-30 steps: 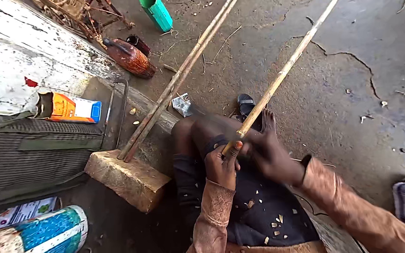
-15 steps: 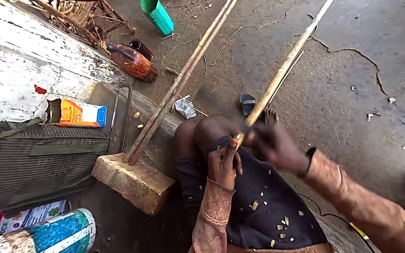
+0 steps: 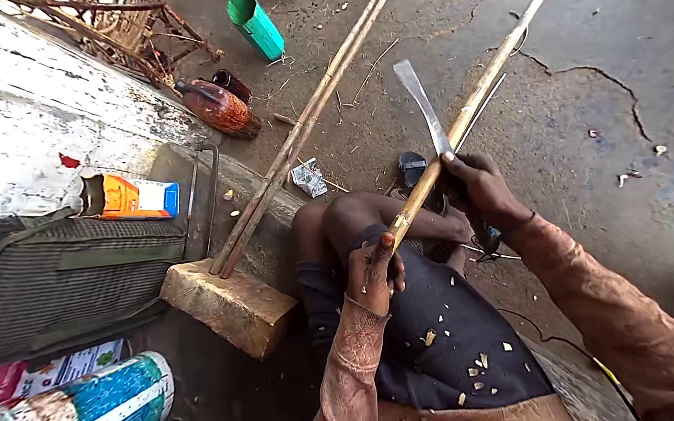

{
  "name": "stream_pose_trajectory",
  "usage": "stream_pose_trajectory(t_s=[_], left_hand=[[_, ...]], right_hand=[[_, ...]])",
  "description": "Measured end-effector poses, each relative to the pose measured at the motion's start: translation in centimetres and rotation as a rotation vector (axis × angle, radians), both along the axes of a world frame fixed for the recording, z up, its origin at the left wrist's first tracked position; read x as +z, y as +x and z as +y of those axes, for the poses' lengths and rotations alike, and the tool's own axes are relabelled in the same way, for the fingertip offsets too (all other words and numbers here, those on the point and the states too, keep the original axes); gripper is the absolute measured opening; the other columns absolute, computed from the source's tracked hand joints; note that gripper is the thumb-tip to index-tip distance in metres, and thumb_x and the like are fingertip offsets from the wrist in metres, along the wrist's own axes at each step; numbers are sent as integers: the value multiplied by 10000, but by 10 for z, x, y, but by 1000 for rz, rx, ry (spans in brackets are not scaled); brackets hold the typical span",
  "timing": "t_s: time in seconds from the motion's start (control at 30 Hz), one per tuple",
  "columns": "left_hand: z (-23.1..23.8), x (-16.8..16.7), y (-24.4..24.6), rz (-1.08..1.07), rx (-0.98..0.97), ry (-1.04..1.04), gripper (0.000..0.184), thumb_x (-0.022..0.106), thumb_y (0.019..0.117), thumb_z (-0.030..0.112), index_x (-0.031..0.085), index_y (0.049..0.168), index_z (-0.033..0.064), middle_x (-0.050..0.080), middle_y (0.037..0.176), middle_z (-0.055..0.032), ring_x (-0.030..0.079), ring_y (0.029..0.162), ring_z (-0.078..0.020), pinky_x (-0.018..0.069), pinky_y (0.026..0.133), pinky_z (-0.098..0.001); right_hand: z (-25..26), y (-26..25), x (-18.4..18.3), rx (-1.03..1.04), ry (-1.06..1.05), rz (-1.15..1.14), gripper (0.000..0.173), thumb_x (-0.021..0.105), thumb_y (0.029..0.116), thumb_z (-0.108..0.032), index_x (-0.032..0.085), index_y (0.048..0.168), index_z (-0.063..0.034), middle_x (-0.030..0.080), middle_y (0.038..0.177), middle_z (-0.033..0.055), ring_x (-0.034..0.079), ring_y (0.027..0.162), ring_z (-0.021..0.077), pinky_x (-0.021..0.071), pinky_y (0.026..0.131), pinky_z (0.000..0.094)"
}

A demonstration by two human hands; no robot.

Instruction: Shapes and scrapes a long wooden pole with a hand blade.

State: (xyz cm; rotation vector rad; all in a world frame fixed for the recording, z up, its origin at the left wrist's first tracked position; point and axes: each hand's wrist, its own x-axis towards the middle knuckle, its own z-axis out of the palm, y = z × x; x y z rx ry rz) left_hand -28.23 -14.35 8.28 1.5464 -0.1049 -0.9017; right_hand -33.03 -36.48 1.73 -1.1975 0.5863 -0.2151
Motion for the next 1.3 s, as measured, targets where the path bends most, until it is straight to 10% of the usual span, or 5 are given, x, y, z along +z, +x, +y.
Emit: stream_pose_trajectory(t_s=[0.13, 0.3, 0.5, 0.7, 1.3], left_hand=[[0, 2, 2, -16, -123, -16, 509, 456, 1077, 397, 626, 715, 83, 598, 571, 31, 481, 415, 26, 378, 390, -118], [5, -6, -17, -342, -96, 165, 483, 679, 968, 294, 531, 1300, -24, 685, 847, -45, 599, 548, -60, 487, 454, -185], [-3, -15, -28, -407, 133, 51, 286, 757, 850, -7, 668, 1117, -59, 719, 759, -71, 630, 525, -58, 511, 437, -170], [-1, -13, -26, -393, 126, 69, 310, 745, 795, -117, 647, 1089, -124, 740, 780, -116, 686, 568, -95, 574, 490, -195], [-11, -14, -22, -408, 90, 78, 278, 745, 803, -140, 656, 1066, -126, 746, 778, -121, 631, 489, -69, 492, 394, -174]], right_hand=[[-14, 7, 10, -8, 212, 95, 333, 446, 1096, -318, 666, 1087, -69, 461, 537, -23, 419, 372, 43, 396, 342, 193], [-14, 4, 2, -72, 281, 117, 323, 529, 1074, -294, 549, 823, -92, 461, 533, -16, 412, 386, 46, 377, 364, 182], [-21, -15, -5, -3, 37, 62, 411, 366, 1119, -350, 570, 876, -90, 475, 539, 3, 423, 385, 73, 370, 353, 212], [38, -49, -11, 198, -830, -94, 325, 500, 1032, -364, 635, 842, -138, 521, 614, -41, 518, 511, 99, 451, 462, 341], [16, -47, -19, 181, -614, -135, 337, 520, 1045, -326, 691, 860, -103, 550, 619, -31, 525, 530, 79, 460, 501, 316]])
